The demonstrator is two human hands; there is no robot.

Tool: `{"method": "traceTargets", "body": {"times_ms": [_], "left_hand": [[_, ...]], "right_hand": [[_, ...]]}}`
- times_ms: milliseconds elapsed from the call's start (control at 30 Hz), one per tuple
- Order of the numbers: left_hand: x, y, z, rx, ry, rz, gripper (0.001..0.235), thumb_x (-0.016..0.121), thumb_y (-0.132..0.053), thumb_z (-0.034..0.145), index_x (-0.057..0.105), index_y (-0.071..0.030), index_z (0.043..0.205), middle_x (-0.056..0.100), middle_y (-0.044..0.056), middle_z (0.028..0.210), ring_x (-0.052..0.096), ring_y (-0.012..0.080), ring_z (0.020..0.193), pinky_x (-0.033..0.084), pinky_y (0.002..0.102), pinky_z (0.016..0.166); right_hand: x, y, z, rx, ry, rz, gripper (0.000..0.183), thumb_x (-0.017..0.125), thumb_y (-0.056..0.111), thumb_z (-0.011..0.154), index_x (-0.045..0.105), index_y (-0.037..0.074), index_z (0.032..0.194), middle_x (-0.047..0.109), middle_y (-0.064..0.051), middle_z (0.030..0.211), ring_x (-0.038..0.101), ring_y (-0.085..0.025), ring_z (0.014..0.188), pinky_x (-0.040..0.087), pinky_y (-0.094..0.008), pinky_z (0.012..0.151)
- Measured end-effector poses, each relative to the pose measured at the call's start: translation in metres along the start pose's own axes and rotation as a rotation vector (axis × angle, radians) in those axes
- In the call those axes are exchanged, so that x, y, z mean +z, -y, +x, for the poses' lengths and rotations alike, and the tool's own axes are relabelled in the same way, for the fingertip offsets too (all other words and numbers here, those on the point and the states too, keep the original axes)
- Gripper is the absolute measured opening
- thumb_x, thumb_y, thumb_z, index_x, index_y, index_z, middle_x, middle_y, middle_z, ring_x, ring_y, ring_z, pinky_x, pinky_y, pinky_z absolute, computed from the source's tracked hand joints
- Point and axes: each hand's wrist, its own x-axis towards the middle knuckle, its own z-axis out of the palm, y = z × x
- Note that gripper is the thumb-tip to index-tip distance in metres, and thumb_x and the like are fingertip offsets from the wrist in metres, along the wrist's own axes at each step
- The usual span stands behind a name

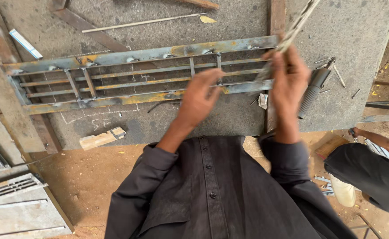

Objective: The person welds a metal grille frame, using a welding torch to join the metal bars at various points and a ruler to verify measurements.

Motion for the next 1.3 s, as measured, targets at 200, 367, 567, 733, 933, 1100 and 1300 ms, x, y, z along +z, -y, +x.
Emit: {"method": "traceTargets", "body": {"times_ms": [200,367,567,733,933,1100,1300], "left_hand": [[-0.024,0.061,0.004,-0.639,-0.062,-0.233,0.038,0.076,-0.008,0.087,0.068,-0.006,0.125,0.075,0.014,0.116,0.076,0.0185,0.099,0.065,0.032,0.085],[-0.023,0.062,0.011,-0.683,0.139,-0.099,0.045,0.078,-0.014,0.086,0.064,-0.003,0.128,0.076,0.017,0.111,0.078,0.0212,0.087,0.060,0.032,0.077],[-0.019,0.057,0.026,-0.900,0.177,-0.182,0.039,0.072,-0.012,0.089,0.059,-0.005,0.125,0.081,0.012,0.107,0.079,0.0240,0.068,0.060,0.033,0.060],[-0.013,0.066,0.025,-0.806,0.171,-0.280,0.038,0.071,-0.008,0.090,0.059,-0.006,0.126,0.079,0.011,0.110,0.081,0.0183,0.078,0.060,0.030,0.055],[-0.008,0.070,0.025,-0.785,0.214,-0.324,0.038,0.070,-0.010,0.092,0.059,-0.008,0.129,0.078,0.009,0.113,0.080,0.0162,0.086,0.059,0.028,0.051],[-0.008,0.069,0.027,-0.779,0.213,-0.365,0.035,0.071,-0.010,0.094,0.061,-0.008,0.128,0.080,0.007,0.110,0.081,0.0148,0.086,0.058,0.027,0.050],[-0.006,0.071,0.027,-0.775,0.195,-0.412,0.034,0.072,-0.009,0.095,0.062,-0.007,0.127,0.081,0.008,0.105,0.082,0.0139,0.084,0.057,0.026,0.047]], "right_hand": [[-0.054,-0.009,0.028,-0.558,0.109,-0.873,0.021,0.070,0.008,0.111,0.078,0.006,0.131,0.078,-0.005,0.115,0.061,-0.020,0.093,0.051,-0.037,0.084],[-0.051,-0.013,0.030,-0.546,0.257,-0.937,0.017,0.074,0.005,0.105,0.079,0.010,0.121,0.074,-0.005,0.114,0.060,-0.026,0.108,0.052,-0.036,0.087],[-0.052,-0.033,0.029,-0.502,0.311,-0.992,0.015,0.076,0.008,0.104,0.080,0.011,0.119,0.072,-0.006,0.115,0.060,-0.027,0.116,0.052,-0.037,0.093],[-0.058,-0.047,0.030,-0.491,0.344,-1.002,0.023,0.074,0.007,0.101,0.079,0.011,0.123,0.071,-0.007,0.118,0.059,-0.025,0.113,0.053,-0.037,0.098],[-0.054,-0.046,0.024,-0.472,0.336,-1.004,0.024,0.074,0.005,0.102,0.079,0.009,0.125,0.070,-0.007,0.119,0.058,-0.024,0.114,0.053,-0.036,0.099],[-0.051,-0.046,0.023,-0.467,0.345,-0.987,0.023,0.074,0.003,0.102,0.079,0.007,0.125,0.069,-0.006,0.119,0.057,-0.023,0.112,0.053,-0.034,0.097],[-0.052,-0.048,0.023,-0.478,0.351,-0.970,0.029,0.072,0.002,0.098,0.078,0.006,0.126,0.068,-0.006,0.119,0.056,-0.022,0.112,0.052,-0.035,0.099]]}}
